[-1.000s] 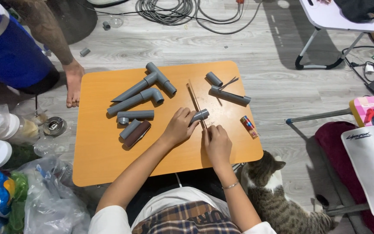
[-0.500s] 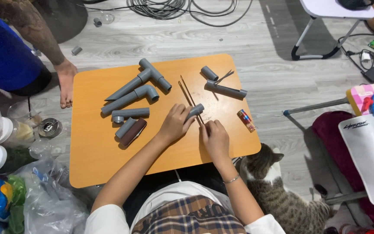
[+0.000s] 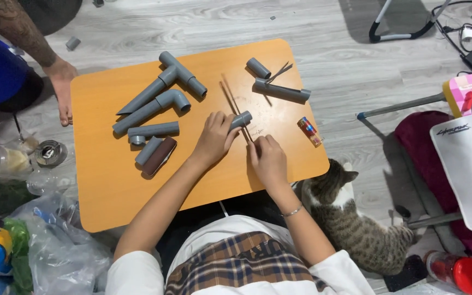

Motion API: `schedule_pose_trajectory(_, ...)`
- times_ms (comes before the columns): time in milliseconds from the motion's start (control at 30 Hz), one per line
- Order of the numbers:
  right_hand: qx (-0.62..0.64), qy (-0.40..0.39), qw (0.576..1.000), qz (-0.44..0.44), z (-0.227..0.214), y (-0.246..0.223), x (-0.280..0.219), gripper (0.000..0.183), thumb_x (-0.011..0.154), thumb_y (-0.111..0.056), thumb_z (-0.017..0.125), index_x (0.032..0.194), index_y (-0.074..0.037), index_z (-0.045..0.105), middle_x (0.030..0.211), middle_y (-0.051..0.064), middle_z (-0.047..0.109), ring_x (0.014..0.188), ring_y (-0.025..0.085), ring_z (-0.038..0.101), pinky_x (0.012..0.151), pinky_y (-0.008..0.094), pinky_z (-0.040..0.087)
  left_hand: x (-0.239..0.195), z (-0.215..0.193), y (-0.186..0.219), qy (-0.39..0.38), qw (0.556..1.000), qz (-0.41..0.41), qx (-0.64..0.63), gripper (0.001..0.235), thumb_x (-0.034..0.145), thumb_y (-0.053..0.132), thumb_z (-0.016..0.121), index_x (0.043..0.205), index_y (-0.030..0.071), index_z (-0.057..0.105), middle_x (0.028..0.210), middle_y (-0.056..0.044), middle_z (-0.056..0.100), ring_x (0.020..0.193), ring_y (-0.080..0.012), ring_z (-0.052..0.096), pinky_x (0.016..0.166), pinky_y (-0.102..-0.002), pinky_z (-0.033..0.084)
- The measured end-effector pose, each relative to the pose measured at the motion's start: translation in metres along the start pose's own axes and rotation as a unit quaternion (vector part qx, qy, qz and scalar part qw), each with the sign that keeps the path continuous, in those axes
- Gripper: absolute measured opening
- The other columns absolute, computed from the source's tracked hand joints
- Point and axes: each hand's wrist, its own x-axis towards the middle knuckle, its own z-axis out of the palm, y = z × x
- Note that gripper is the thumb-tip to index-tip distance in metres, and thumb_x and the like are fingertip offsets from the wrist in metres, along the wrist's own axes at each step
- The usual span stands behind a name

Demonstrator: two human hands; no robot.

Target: The person uses a metal file to smooth the edges of a small gray plastic pipe fitting. They hold the fitting with one hand and file the rim with the other, rotating the piece to work on different sides. A cat lies on the floor nearby and is petted by another person.

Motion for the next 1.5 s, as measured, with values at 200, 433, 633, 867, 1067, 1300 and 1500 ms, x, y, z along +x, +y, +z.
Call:
schedule_pose_trajectory(200,0.001,-0.025,1.000,0.017,-0.014,-0.011,-0.018,0.021,0.094,-0.021,0.064,0.078,-0.006,0.061,0.066,0.008,0.053,0.066,0.030,0.066,0.055,0.036,0.054,0.009,-0.006,-0.003,0.028,0.996,-0.079,-0.015,0.034,0.099,0.031,0.059,0.115,0.000,0.057,0.091,-0.011,0.043,0.087,-0.0320,0.048,0.082,-0.040,0.044)
schedule_pose_trajectory(433,0.017,-0.001,1.000,0.022,-0.008,0.003,-0.012,0.023,0.093,-0.020,0.066,0.075,-0.006,0.061,0.065,0.008,0.052,0.064,0.029,0.064,0.055,0.034,0.053,0.003,0.009,0.000,-0.025,0.999,0.021,-0.019,0.038,0.098,0.035,0.059,0.120,0.003,0.056,0.088,-0.009,0.044,0.087,-0.0327,0.051,0.083,-0.041,0.046)
schedule_pose_trajectory(633,0.018,0.005,1.000,-0.001,-0.004,-0.006,-0.001,0.019,0.091,-0.019,0.067,0.080,-0.004,0.061,0.069,0.012,0.054,0.067,0.034,0.065,0.055,0.039,0.053,0.006,-0.003,0.003,-0.007,0.999,-0.048,-0.006,0.036,0.099,0.035,0.059,0.117,0.004,0.058,0.091,-0.009,0.044,0.088,-0.0295,0.050,0.082,-0.040,0.044)
schedule_pose_trajectory(867,0.014,-0.021,0.999,0.037,-0.011,-0.003,-0.012,0.019,0.095,-0.019,0.063,0.084,-0.005,0.064,0.068,0.008,0.053,0.064,0.028,0.065,0.055,0.033,0.054,0.008,-0.005,0.008,-0.022,0.996,-0.058,-0.070,0.037,0.099,0.040,0.061,0.113,0.007,0.060,0.090,-0.007,0.047,0.087,-0.0279,0.054,0.083,-0.038,0.045)
schedule_pose_trajectory(1067,0.013,-0.003,1.000,0.023,-0.006,-0.007,0.001,0.019,0.094,-0.020,0.065,0.082,-0.005,0.063,0.069,0.008,0.052,0.066,0.030,0.065,0.055,0.036,0.054,0.007,-0.002,0.002,-0.024,0.997,-0.059,-0.044,0.038,0.097,0.036,0.063,0.120,0.006,0.058,0.093,-0.007,0.046,0.091,-0.0294,0.053,0.081,-0.039,0.046)
schedule_pose_trajectory(1300,-0.034,-0.012,0.999,0.015,-0.008,-0.013,-0.004,0.019,0.095,-0.019,0.063,0.080,-0.008,0.059,0.067,0.004,0.049,0.064,0.025,0.065,0.055,0.031,0.054,0.007,-0.004,0.008,-0.004,0.999,-0.040,0.027,0.032,0.099,0.033,0.061,0.118,0.008,0.060,0.092,-0.005,0.047,0.089,-0.0257,0.051,0.077,-0.036,0.042)
schedule_pose_trajectory(1500,-0.028,-0.041,0.999,0.020,-0.018,-0.016,-0.035,0.023,0.095,-0.023,0.061,0.076,-0.011,0.058,0.065,0.003,0.048,0.062,0.025,0.064,0.053,0.030,0.053,0.008,0.002,-0.007,0.013,0.998,-0.032,0.049,0.032,0.098,0.029,0.061,0.119,0.005,0.060,0.093,-0.007,0.047,0.091,-0.0263,0.051,0.082,-0.036,0.043)
